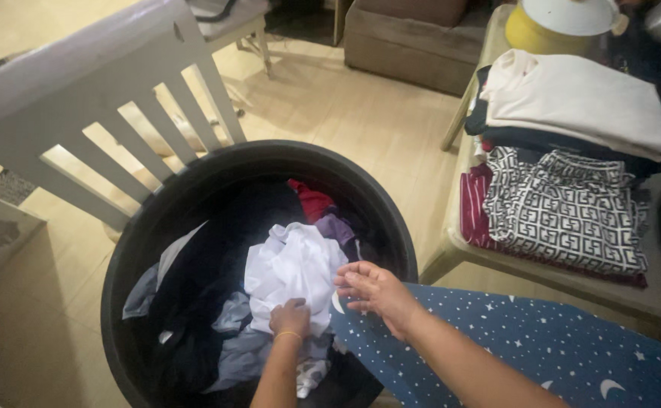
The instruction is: The person repeatedly takes white tank tops from a black basin, lays them on a star-patterned ironing board, smooths them, folds them in half, and places them into a second black basin. The process is repeated for several items.
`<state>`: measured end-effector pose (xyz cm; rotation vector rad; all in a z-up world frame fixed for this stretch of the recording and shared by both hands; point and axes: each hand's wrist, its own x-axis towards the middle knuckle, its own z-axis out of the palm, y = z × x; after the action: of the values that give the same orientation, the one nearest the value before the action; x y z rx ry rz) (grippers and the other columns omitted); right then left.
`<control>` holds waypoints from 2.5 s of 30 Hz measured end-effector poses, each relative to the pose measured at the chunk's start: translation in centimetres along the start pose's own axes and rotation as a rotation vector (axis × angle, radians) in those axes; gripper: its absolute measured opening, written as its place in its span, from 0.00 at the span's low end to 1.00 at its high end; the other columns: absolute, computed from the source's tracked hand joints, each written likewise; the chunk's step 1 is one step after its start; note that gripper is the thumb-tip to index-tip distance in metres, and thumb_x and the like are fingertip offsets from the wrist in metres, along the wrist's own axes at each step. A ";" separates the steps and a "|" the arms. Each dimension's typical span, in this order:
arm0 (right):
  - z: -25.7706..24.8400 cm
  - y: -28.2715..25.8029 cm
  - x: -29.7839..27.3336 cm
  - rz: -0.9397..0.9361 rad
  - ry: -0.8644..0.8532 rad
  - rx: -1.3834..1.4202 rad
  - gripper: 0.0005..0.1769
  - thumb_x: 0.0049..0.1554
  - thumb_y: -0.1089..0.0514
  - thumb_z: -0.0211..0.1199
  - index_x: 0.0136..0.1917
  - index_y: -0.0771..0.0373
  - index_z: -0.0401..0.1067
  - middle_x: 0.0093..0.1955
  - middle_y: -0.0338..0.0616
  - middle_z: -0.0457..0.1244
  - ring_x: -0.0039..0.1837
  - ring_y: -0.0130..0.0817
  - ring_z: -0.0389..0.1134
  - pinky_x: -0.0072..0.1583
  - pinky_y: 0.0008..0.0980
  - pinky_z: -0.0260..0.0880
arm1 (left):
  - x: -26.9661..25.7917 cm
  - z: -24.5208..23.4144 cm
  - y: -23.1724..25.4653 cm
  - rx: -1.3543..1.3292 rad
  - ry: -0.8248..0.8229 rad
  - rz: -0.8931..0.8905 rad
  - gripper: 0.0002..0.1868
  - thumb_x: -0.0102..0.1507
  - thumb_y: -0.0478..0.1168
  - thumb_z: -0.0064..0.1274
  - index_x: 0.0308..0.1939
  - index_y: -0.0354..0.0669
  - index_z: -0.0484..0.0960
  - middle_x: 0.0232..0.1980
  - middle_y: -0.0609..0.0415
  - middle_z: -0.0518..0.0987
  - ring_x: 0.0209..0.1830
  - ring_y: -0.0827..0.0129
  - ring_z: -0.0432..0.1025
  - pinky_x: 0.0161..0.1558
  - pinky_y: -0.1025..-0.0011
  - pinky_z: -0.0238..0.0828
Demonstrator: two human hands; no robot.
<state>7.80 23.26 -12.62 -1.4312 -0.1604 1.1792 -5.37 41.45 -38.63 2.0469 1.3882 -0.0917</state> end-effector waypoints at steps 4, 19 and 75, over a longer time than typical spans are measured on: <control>0.6 0.8 0.5 -0.004 -0.017 -0.021 0.19 0.60 0.48 0.58 0.62 0.57 0.72 0.59 0.38 0.70 0.59 0.27 0.70 0.58 0.32 0.70 | 0.0 1.5 -1.5 -0.010 0.025 -0.051 0.20 0.54 0.47 0.58 0.50 0.61 0.89 0.54 0.47 0.81 0.53 0.50 0.76 0.58 0.57 0.70; 2.6 -0.8 -0.2 -0.380 0.077 -0.198 0.37 0.53 0.69 0.66 0.73 0.48 0.64 0.67 0.32 0.66 0.49 0.30 0.70 0.51 0.34 0.72 | -11.6 -23.5 15.6 -0.551 0.118 1.061 0.14 0.56 0.22 0.47 0.40 0.38 0.83 0.40 0.45 0.82 0.42 0.56 0.80 0.46 0.68 0.75; -20.0 16.2 -34.3 -0.490 1.068 -1.073 0.40 0.41 0.54 0.73 0.65 0.68 0.65 0.65 0.62 0.62 0.67 0.61 0.60 0.65 0.50 0.58 | -40.2 -1.8 28.0 -0.776 -1.271 0.283 0.20 0.65 0.43 0.55 0.56 0.32 0.81 0.46 0.49 0.85 0.39 0.67 0.79 0.42 0.65 0.79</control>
<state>-2.70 -18.32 -11.66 -2.5593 -0.3843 -0.2826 0.40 3.79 -7.79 1.0641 0.2306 -0.5262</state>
